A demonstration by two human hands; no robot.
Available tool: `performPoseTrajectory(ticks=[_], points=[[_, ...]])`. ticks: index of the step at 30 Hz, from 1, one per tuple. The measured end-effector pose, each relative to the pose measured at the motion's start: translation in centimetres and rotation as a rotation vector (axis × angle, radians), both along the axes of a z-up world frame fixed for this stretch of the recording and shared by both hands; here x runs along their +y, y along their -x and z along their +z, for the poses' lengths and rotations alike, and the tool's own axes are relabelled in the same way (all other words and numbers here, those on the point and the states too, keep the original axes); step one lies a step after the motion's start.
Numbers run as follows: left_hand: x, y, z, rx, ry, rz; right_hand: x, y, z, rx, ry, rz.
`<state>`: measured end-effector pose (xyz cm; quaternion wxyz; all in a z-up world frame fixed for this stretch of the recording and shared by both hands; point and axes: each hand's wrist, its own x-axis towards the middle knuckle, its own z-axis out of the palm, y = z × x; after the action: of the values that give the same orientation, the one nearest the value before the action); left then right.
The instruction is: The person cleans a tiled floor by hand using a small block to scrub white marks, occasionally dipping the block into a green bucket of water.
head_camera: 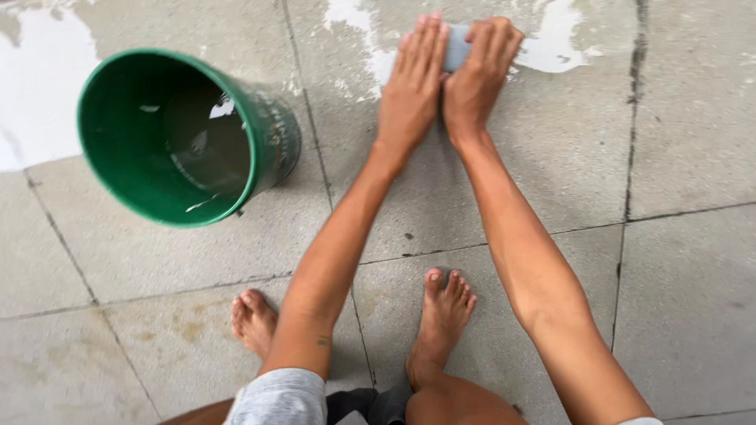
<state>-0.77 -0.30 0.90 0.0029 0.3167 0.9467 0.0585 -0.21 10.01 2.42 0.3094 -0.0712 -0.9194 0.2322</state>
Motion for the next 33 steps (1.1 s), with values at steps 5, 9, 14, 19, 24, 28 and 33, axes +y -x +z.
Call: performPoseTrajectory(ticks=[5, 9, 14, 19, 24, 28, 33], points=[[-7.3, -0.7, 0.8, -0.06, 0.092, 0.241, -6.6, 1.8, -0.5, -0.085, -0.079, 0.193], [-4.9, -0.9, 3.6, -0.367, 0.224, 0.296, -3.2, 1.7, -0.9, -0.12, -0.216, 0.266], [3.8, -2.5, 3.6, -0.303, 0.106, 0.084, 7.1, -2.1, 0.6, -0.143, -0.207, 0.368], [11.5, -5.3, 2.9, -0.28, 0.078, -0.085, 13.4, -6.7, -0.4, -0.224, -0.242, 0.04], [8.1, -3.9, 2.1, -0.277, 0.034, -0.104, 8.3, -5.0, 0.5, -0.022, -0.12, -0.045], [0.4, -1.9, -0.3, -0.147, 0.011, 0.017, 2.0, -1.8, -1.7, -0.04, -0.072, 0.087], [-8.4, -2.5, 0.2, -0.185, 0.043, 0.298, -7.7, 0.6, -1.7, -0.117, 0.007, 0.218]])
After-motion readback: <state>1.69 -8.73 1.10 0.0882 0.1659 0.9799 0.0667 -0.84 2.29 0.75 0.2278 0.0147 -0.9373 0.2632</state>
